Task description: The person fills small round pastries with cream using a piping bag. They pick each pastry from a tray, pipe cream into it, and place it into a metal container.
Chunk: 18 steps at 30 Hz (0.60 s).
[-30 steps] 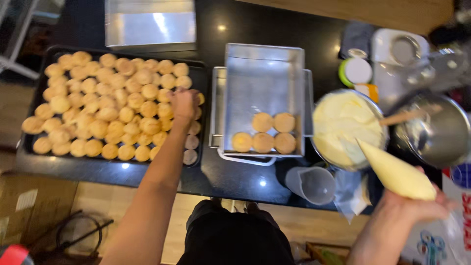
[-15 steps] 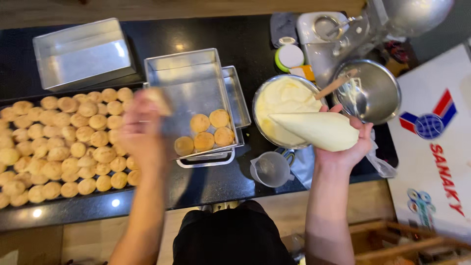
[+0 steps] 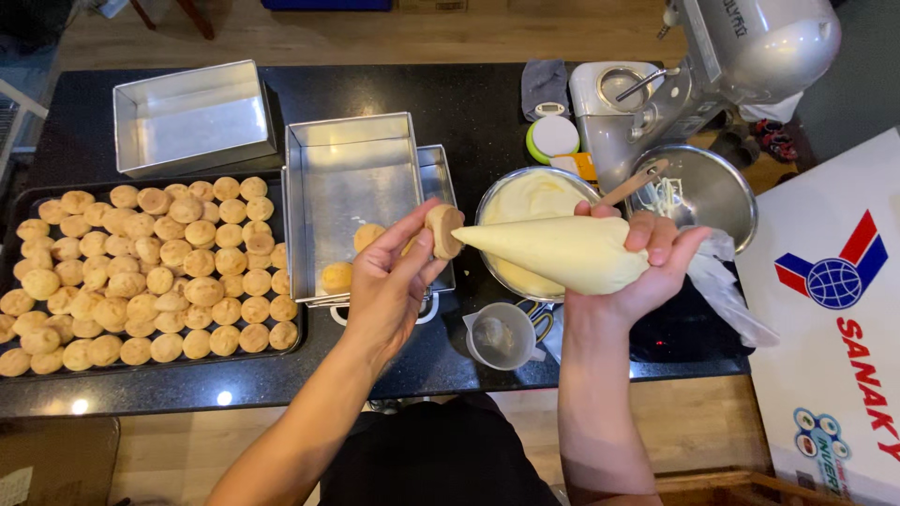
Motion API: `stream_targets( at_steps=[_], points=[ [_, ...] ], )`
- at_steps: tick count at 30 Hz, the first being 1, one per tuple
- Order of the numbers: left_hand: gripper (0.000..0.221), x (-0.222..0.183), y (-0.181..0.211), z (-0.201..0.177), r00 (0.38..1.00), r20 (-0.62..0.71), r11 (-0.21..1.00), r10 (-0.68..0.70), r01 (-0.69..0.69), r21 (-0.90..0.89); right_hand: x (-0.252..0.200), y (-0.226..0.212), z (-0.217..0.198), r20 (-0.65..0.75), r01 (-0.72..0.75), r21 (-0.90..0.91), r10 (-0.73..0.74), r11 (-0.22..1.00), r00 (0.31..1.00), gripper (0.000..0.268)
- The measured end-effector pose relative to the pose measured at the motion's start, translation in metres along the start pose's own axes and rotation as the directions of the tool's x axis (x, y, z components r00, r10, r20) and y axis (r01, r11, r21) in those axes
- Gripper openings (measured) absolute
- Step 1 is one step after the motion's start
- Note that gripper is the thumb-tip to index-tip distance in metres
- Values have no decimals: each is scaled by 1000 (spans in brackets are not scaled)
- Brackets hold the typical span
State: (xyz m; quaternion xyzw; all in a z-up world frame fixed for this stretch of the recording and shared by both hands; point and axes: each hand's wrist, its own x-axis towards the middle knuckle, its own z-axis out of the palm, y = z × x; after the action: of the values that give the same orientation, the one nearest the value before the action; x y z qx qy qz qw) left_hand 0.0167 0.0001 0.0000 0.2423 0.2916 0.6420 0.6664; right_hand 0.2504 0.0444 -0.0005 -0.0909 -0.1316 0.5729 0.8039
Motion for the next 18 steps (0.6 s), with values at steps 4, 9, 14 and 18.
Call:
stream_targets(
  at_steps=[4, 9, 14, 18],
  points=[
    [59, -5, -2, -3, 994, 112, 993, 3, -16, 113, 5, -8, -4, 130, 29, -71, -20, 997, 991, 67],
    [59, 1, -13, -1, 996, 94, 983, 2, -19, 185, 17, -13, -7, 210, 33, -126, -6, 992, 978, 69],
    [60, 7, -21, -5, 996, 80, 982, -42, 27, 187, 24, -13, -6, 161, 27, -133, -5, 991, 987, 67],
    [60, 11, -27, -7, 995, 80, 985, -58, 44, 167, 28, -12, -10, 167, 41, -127, -19, 991, 986, 67]
  ],
)
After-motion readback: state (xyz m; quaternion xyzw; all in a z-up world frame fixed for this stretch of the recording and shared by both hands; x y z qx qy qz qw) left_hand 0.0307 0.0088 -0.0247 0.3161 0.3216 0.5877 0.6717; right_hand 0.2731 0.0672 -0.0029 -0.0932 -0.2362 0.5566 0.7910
